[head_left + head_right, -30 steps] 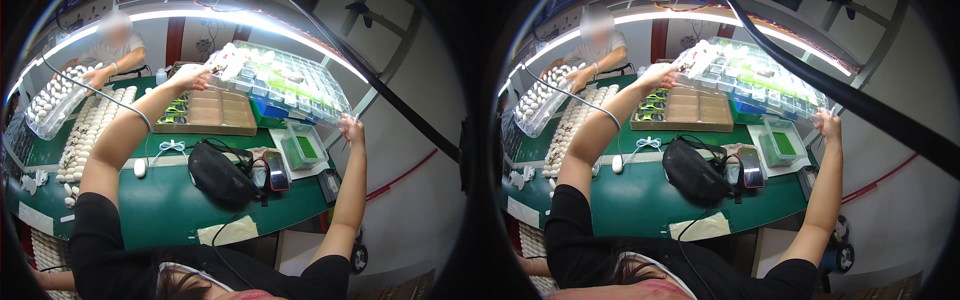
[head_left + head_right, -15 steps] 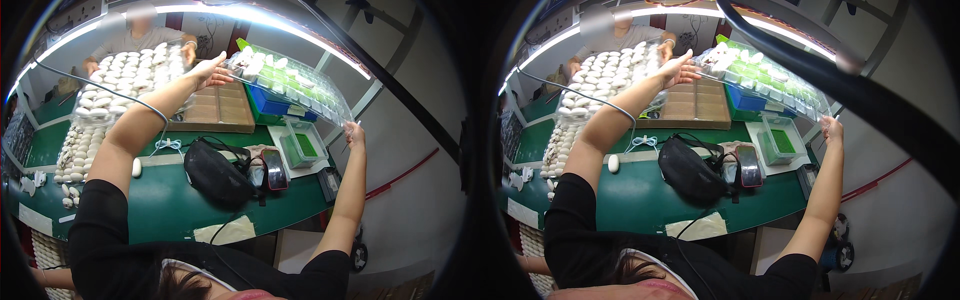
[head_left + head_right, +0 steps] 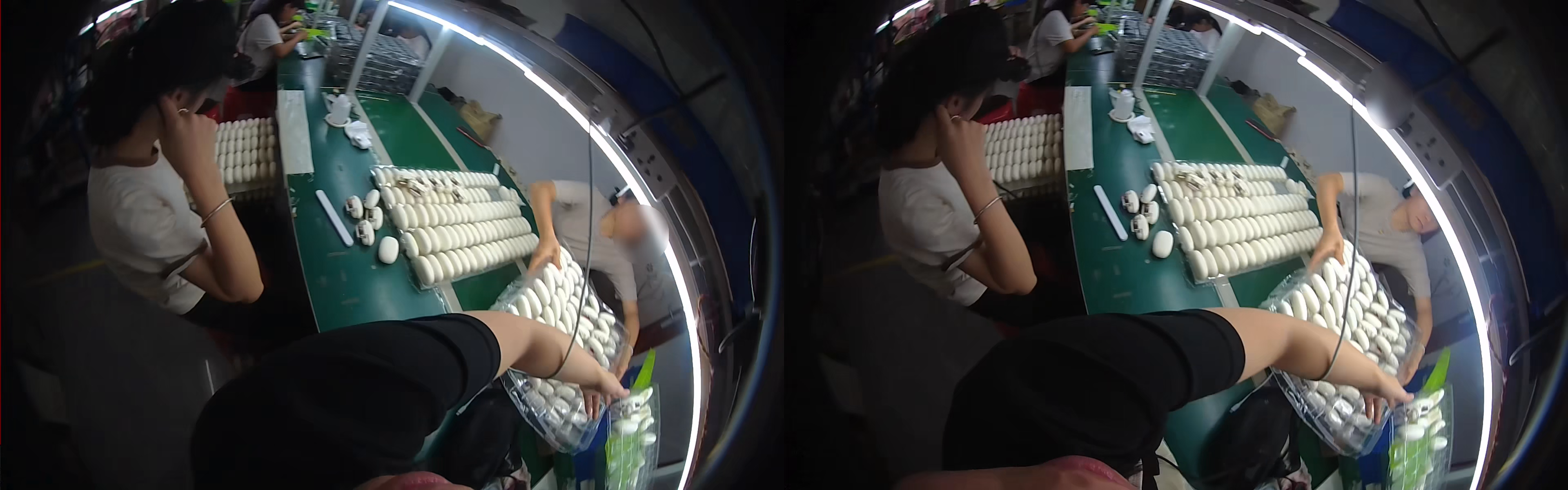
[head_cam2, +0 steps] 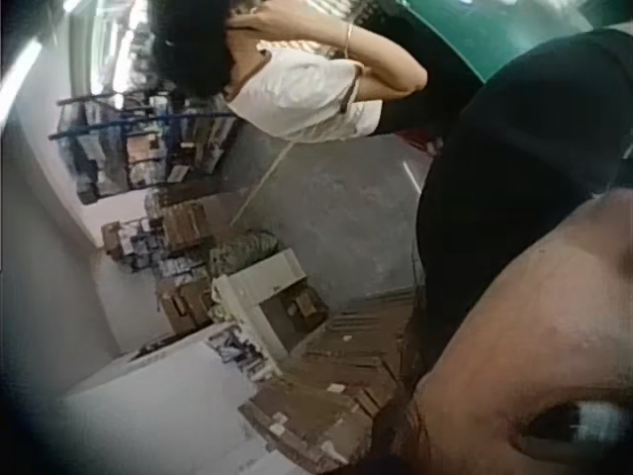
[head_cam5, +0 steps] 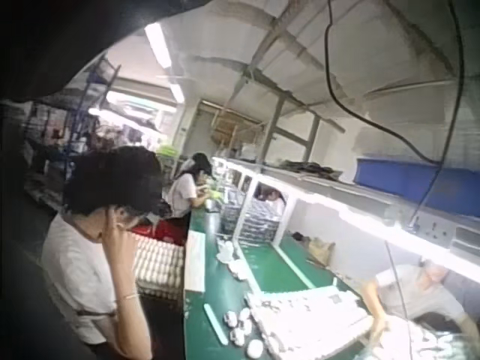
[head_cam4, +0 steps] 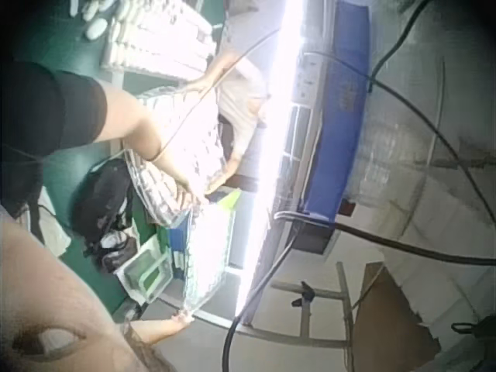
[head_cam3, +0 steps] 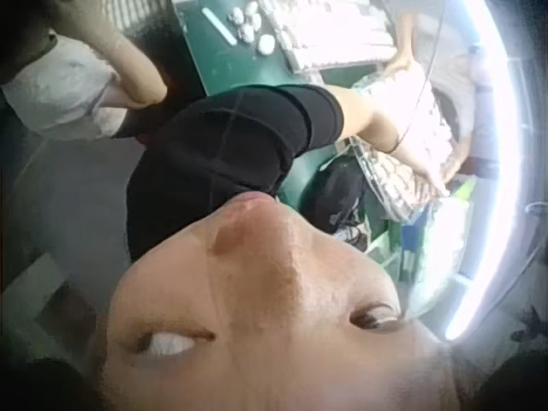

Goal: The person shifts a clear tray of components and picks up parts from the table. The person then fits and adjusts the internal electronics inside plastic device casings using a pointed hand tool.

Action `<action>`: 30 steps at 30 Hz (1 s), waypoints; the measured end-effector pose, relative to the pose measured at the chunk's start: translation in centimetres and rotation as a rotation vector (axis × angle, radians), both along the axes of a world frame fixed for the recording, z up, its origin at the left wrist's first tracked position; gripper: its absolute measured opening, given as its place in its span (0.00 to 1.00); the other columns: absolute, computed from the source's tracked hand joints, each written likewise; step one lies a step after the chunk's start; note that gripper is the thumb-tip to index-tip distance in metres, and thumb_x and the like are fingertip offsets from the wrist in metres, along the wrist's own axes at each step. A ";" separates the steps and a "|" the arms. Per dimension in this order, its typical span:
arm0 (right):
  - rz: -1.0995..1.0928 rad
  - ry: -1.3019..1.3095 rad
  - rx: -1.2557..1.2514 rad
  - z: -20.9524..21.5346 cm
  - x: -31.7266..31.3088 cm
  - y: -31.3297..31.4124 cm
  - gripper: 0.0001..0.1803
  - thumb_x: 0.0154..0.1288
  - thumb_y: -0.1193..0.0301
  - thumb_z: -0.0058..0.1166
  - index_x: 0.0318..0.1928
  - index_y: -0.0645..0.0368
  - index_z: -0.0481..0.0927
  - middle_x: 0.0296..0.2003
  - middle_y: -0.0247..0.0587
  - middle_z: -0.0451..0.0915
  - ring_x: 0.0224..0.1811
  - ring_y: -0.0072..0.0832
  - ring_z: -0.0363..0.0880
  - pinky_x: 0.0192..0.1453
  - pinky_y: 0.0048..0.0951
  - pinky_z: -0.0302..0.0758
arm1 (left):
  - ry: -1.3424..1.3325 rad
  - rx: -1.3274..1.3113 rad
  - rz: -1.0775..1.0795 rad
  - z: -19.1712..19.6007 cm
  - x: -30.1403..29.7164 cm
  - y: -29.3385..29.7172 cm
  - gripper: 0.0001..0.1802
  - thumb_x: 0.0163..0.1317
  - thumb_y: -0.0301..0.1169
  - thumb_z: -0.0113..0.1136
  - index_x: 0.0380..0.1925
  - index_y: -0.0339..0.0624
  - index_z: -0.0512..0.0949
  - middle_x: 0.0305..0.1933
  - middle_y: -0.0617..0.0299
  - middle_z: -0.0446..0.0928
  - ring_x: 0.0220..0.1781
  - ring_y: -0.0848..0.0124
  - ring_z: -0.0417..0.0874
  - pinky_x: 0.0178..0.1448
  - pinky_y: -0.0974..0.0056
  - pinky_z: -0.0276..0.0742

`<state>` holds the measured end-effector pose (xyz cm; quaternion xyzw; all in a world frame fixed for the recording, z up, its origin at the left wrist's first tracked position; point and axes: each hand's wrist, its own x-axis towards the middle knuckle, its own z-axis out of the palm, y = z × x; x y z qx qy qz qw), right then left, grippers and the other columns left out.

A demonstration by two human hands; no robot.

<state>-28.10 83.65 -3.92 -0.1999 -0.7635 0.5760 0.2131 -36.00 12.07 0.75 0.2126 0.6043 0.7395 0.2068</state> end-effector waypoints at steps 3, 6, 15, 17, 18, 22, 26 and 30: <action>0.271 -0.003 0.019 2.1 -12.7 -13.3 0.14 0.63 0.67 0.42 0.43 0.63 0.73 0.23 0.41 0.72 0.18 0.31 0.67 0.16 0.32 0.59 | -0.023 -0.023 0.174 -2.2 1.5 -7.0 0.41 0.67 0.54 0.36 0.66 0.32 0.44 0.67 0.38 0.54 0.48 0.42 0.78 0.47 0.48 0.77; 0.403 0.051 -0.021 0.8 -17.7 -18.6 0.13 0.63 0.67 0.42 0.42 0.62 0.73 0.23 0.40 0.72 0.18 0.29 0.67 0.17 0.31 0.60 | -0.005 -0.103 0.187 -2.2 1.7 -8.6 0.40 0.67 0.54 0.35 0.66 0.32 0.44 0.66 0.36 0.55 0.49 0.41 0.77 0.48 0.47 0.77; 0.720 0.221 -0.191 -1.0 -25.2 -38.5 0.12 0.62 0.66 0.44 0.39 0.60 0.74 0.23 0.37 0.73 0.20 0.26 0.68 0.20 0.29 0.62 | -0.213 0.412 0.565 -5.8 14.6 -25.5 0.21 0.68 0.40 0.39 0.46 0.29 0.67 0.48 0.37 0.74 0.49 0.50 0.79 0.50 0.53 0.78; 0.808 0.255 -0.221 -0.3 -26.2 -44.6 0.12 0.62 0.65 0.44 0.38 0.60 0.74 0.23 0.37 0.73 0.20 0.25 0.68 0.20 0.28 0.62 | -0.113 0.640 0.823 -7.5 20.1 -29.3 0.18 0.65 0.38 0.41 0.37 0.31 0.73 0.38 0.43 0.78 0.43 0.58 0.82 0.48 0.58 0.79; 0.839 0.264 -0.229 0.0 -26.4 -46.6 0.11 0.62 0.65 0.45 0.37 0.60 0.74 0.23 0.36 0.73 0.20 0.25 0.68 0.20 0.28 0.63 | 0.067 0.750 0.871 -8.1 23.3 -30.5 0.16 0.62 0.35 0.45 0.29 0.33 0.75 0.31 0.49 0.80 0.34 0.64 0.83 0.39 0.64 0.79; 0.922 0.317 -0.270 1.6 -26.1 -54.3 0.11 0.61 0.65 0.45 0.36 0.59 0.75 0.23 0.35 0.73 0.21 0.23 0.68 0.21 0.27 0.64 | 0.245 0.631 1.745 -6.1 33.8 -29.0 0.13 0.64 0.34 0.46 0.26 0.36 0.73 0.22 0.58 0.74 0.19 0.73 0.72 0.23 0.70 0.67; 0.857 0.342 -0.250 3.0 -24.6 -51.8 0.11 0.61 0.64 0.46 0.35 0.58 0.75 0.23 0.34 0.73 0.21 0.22 0.68 0.23 0.26 0.65 | 0.726 0.377 1.136 0.0 35.6 -16.5 0.12 0.65 0.30 0.46 0.24 0.38 0.71 0.19 0.64 0.69 0.19 0.78 0.70 0.22 0.71 0.65; 0.526 0.234 -0.095 1.5 -15.5 -27.5 0.10 0.61 0.64 0.47 0.33 0.57 0.76 0.23 0.33 0.74 0.22 0.20 0.68 0.24 0.25 0.66 | 0.620 -0.146 0.661 2.6 31.7 -10.3 0.12 0.65 0.35 0.53 0.31 0.36 0.75 0.29 0.67 0.76 0.27 0.79 0.77 0.34 0.73 0.74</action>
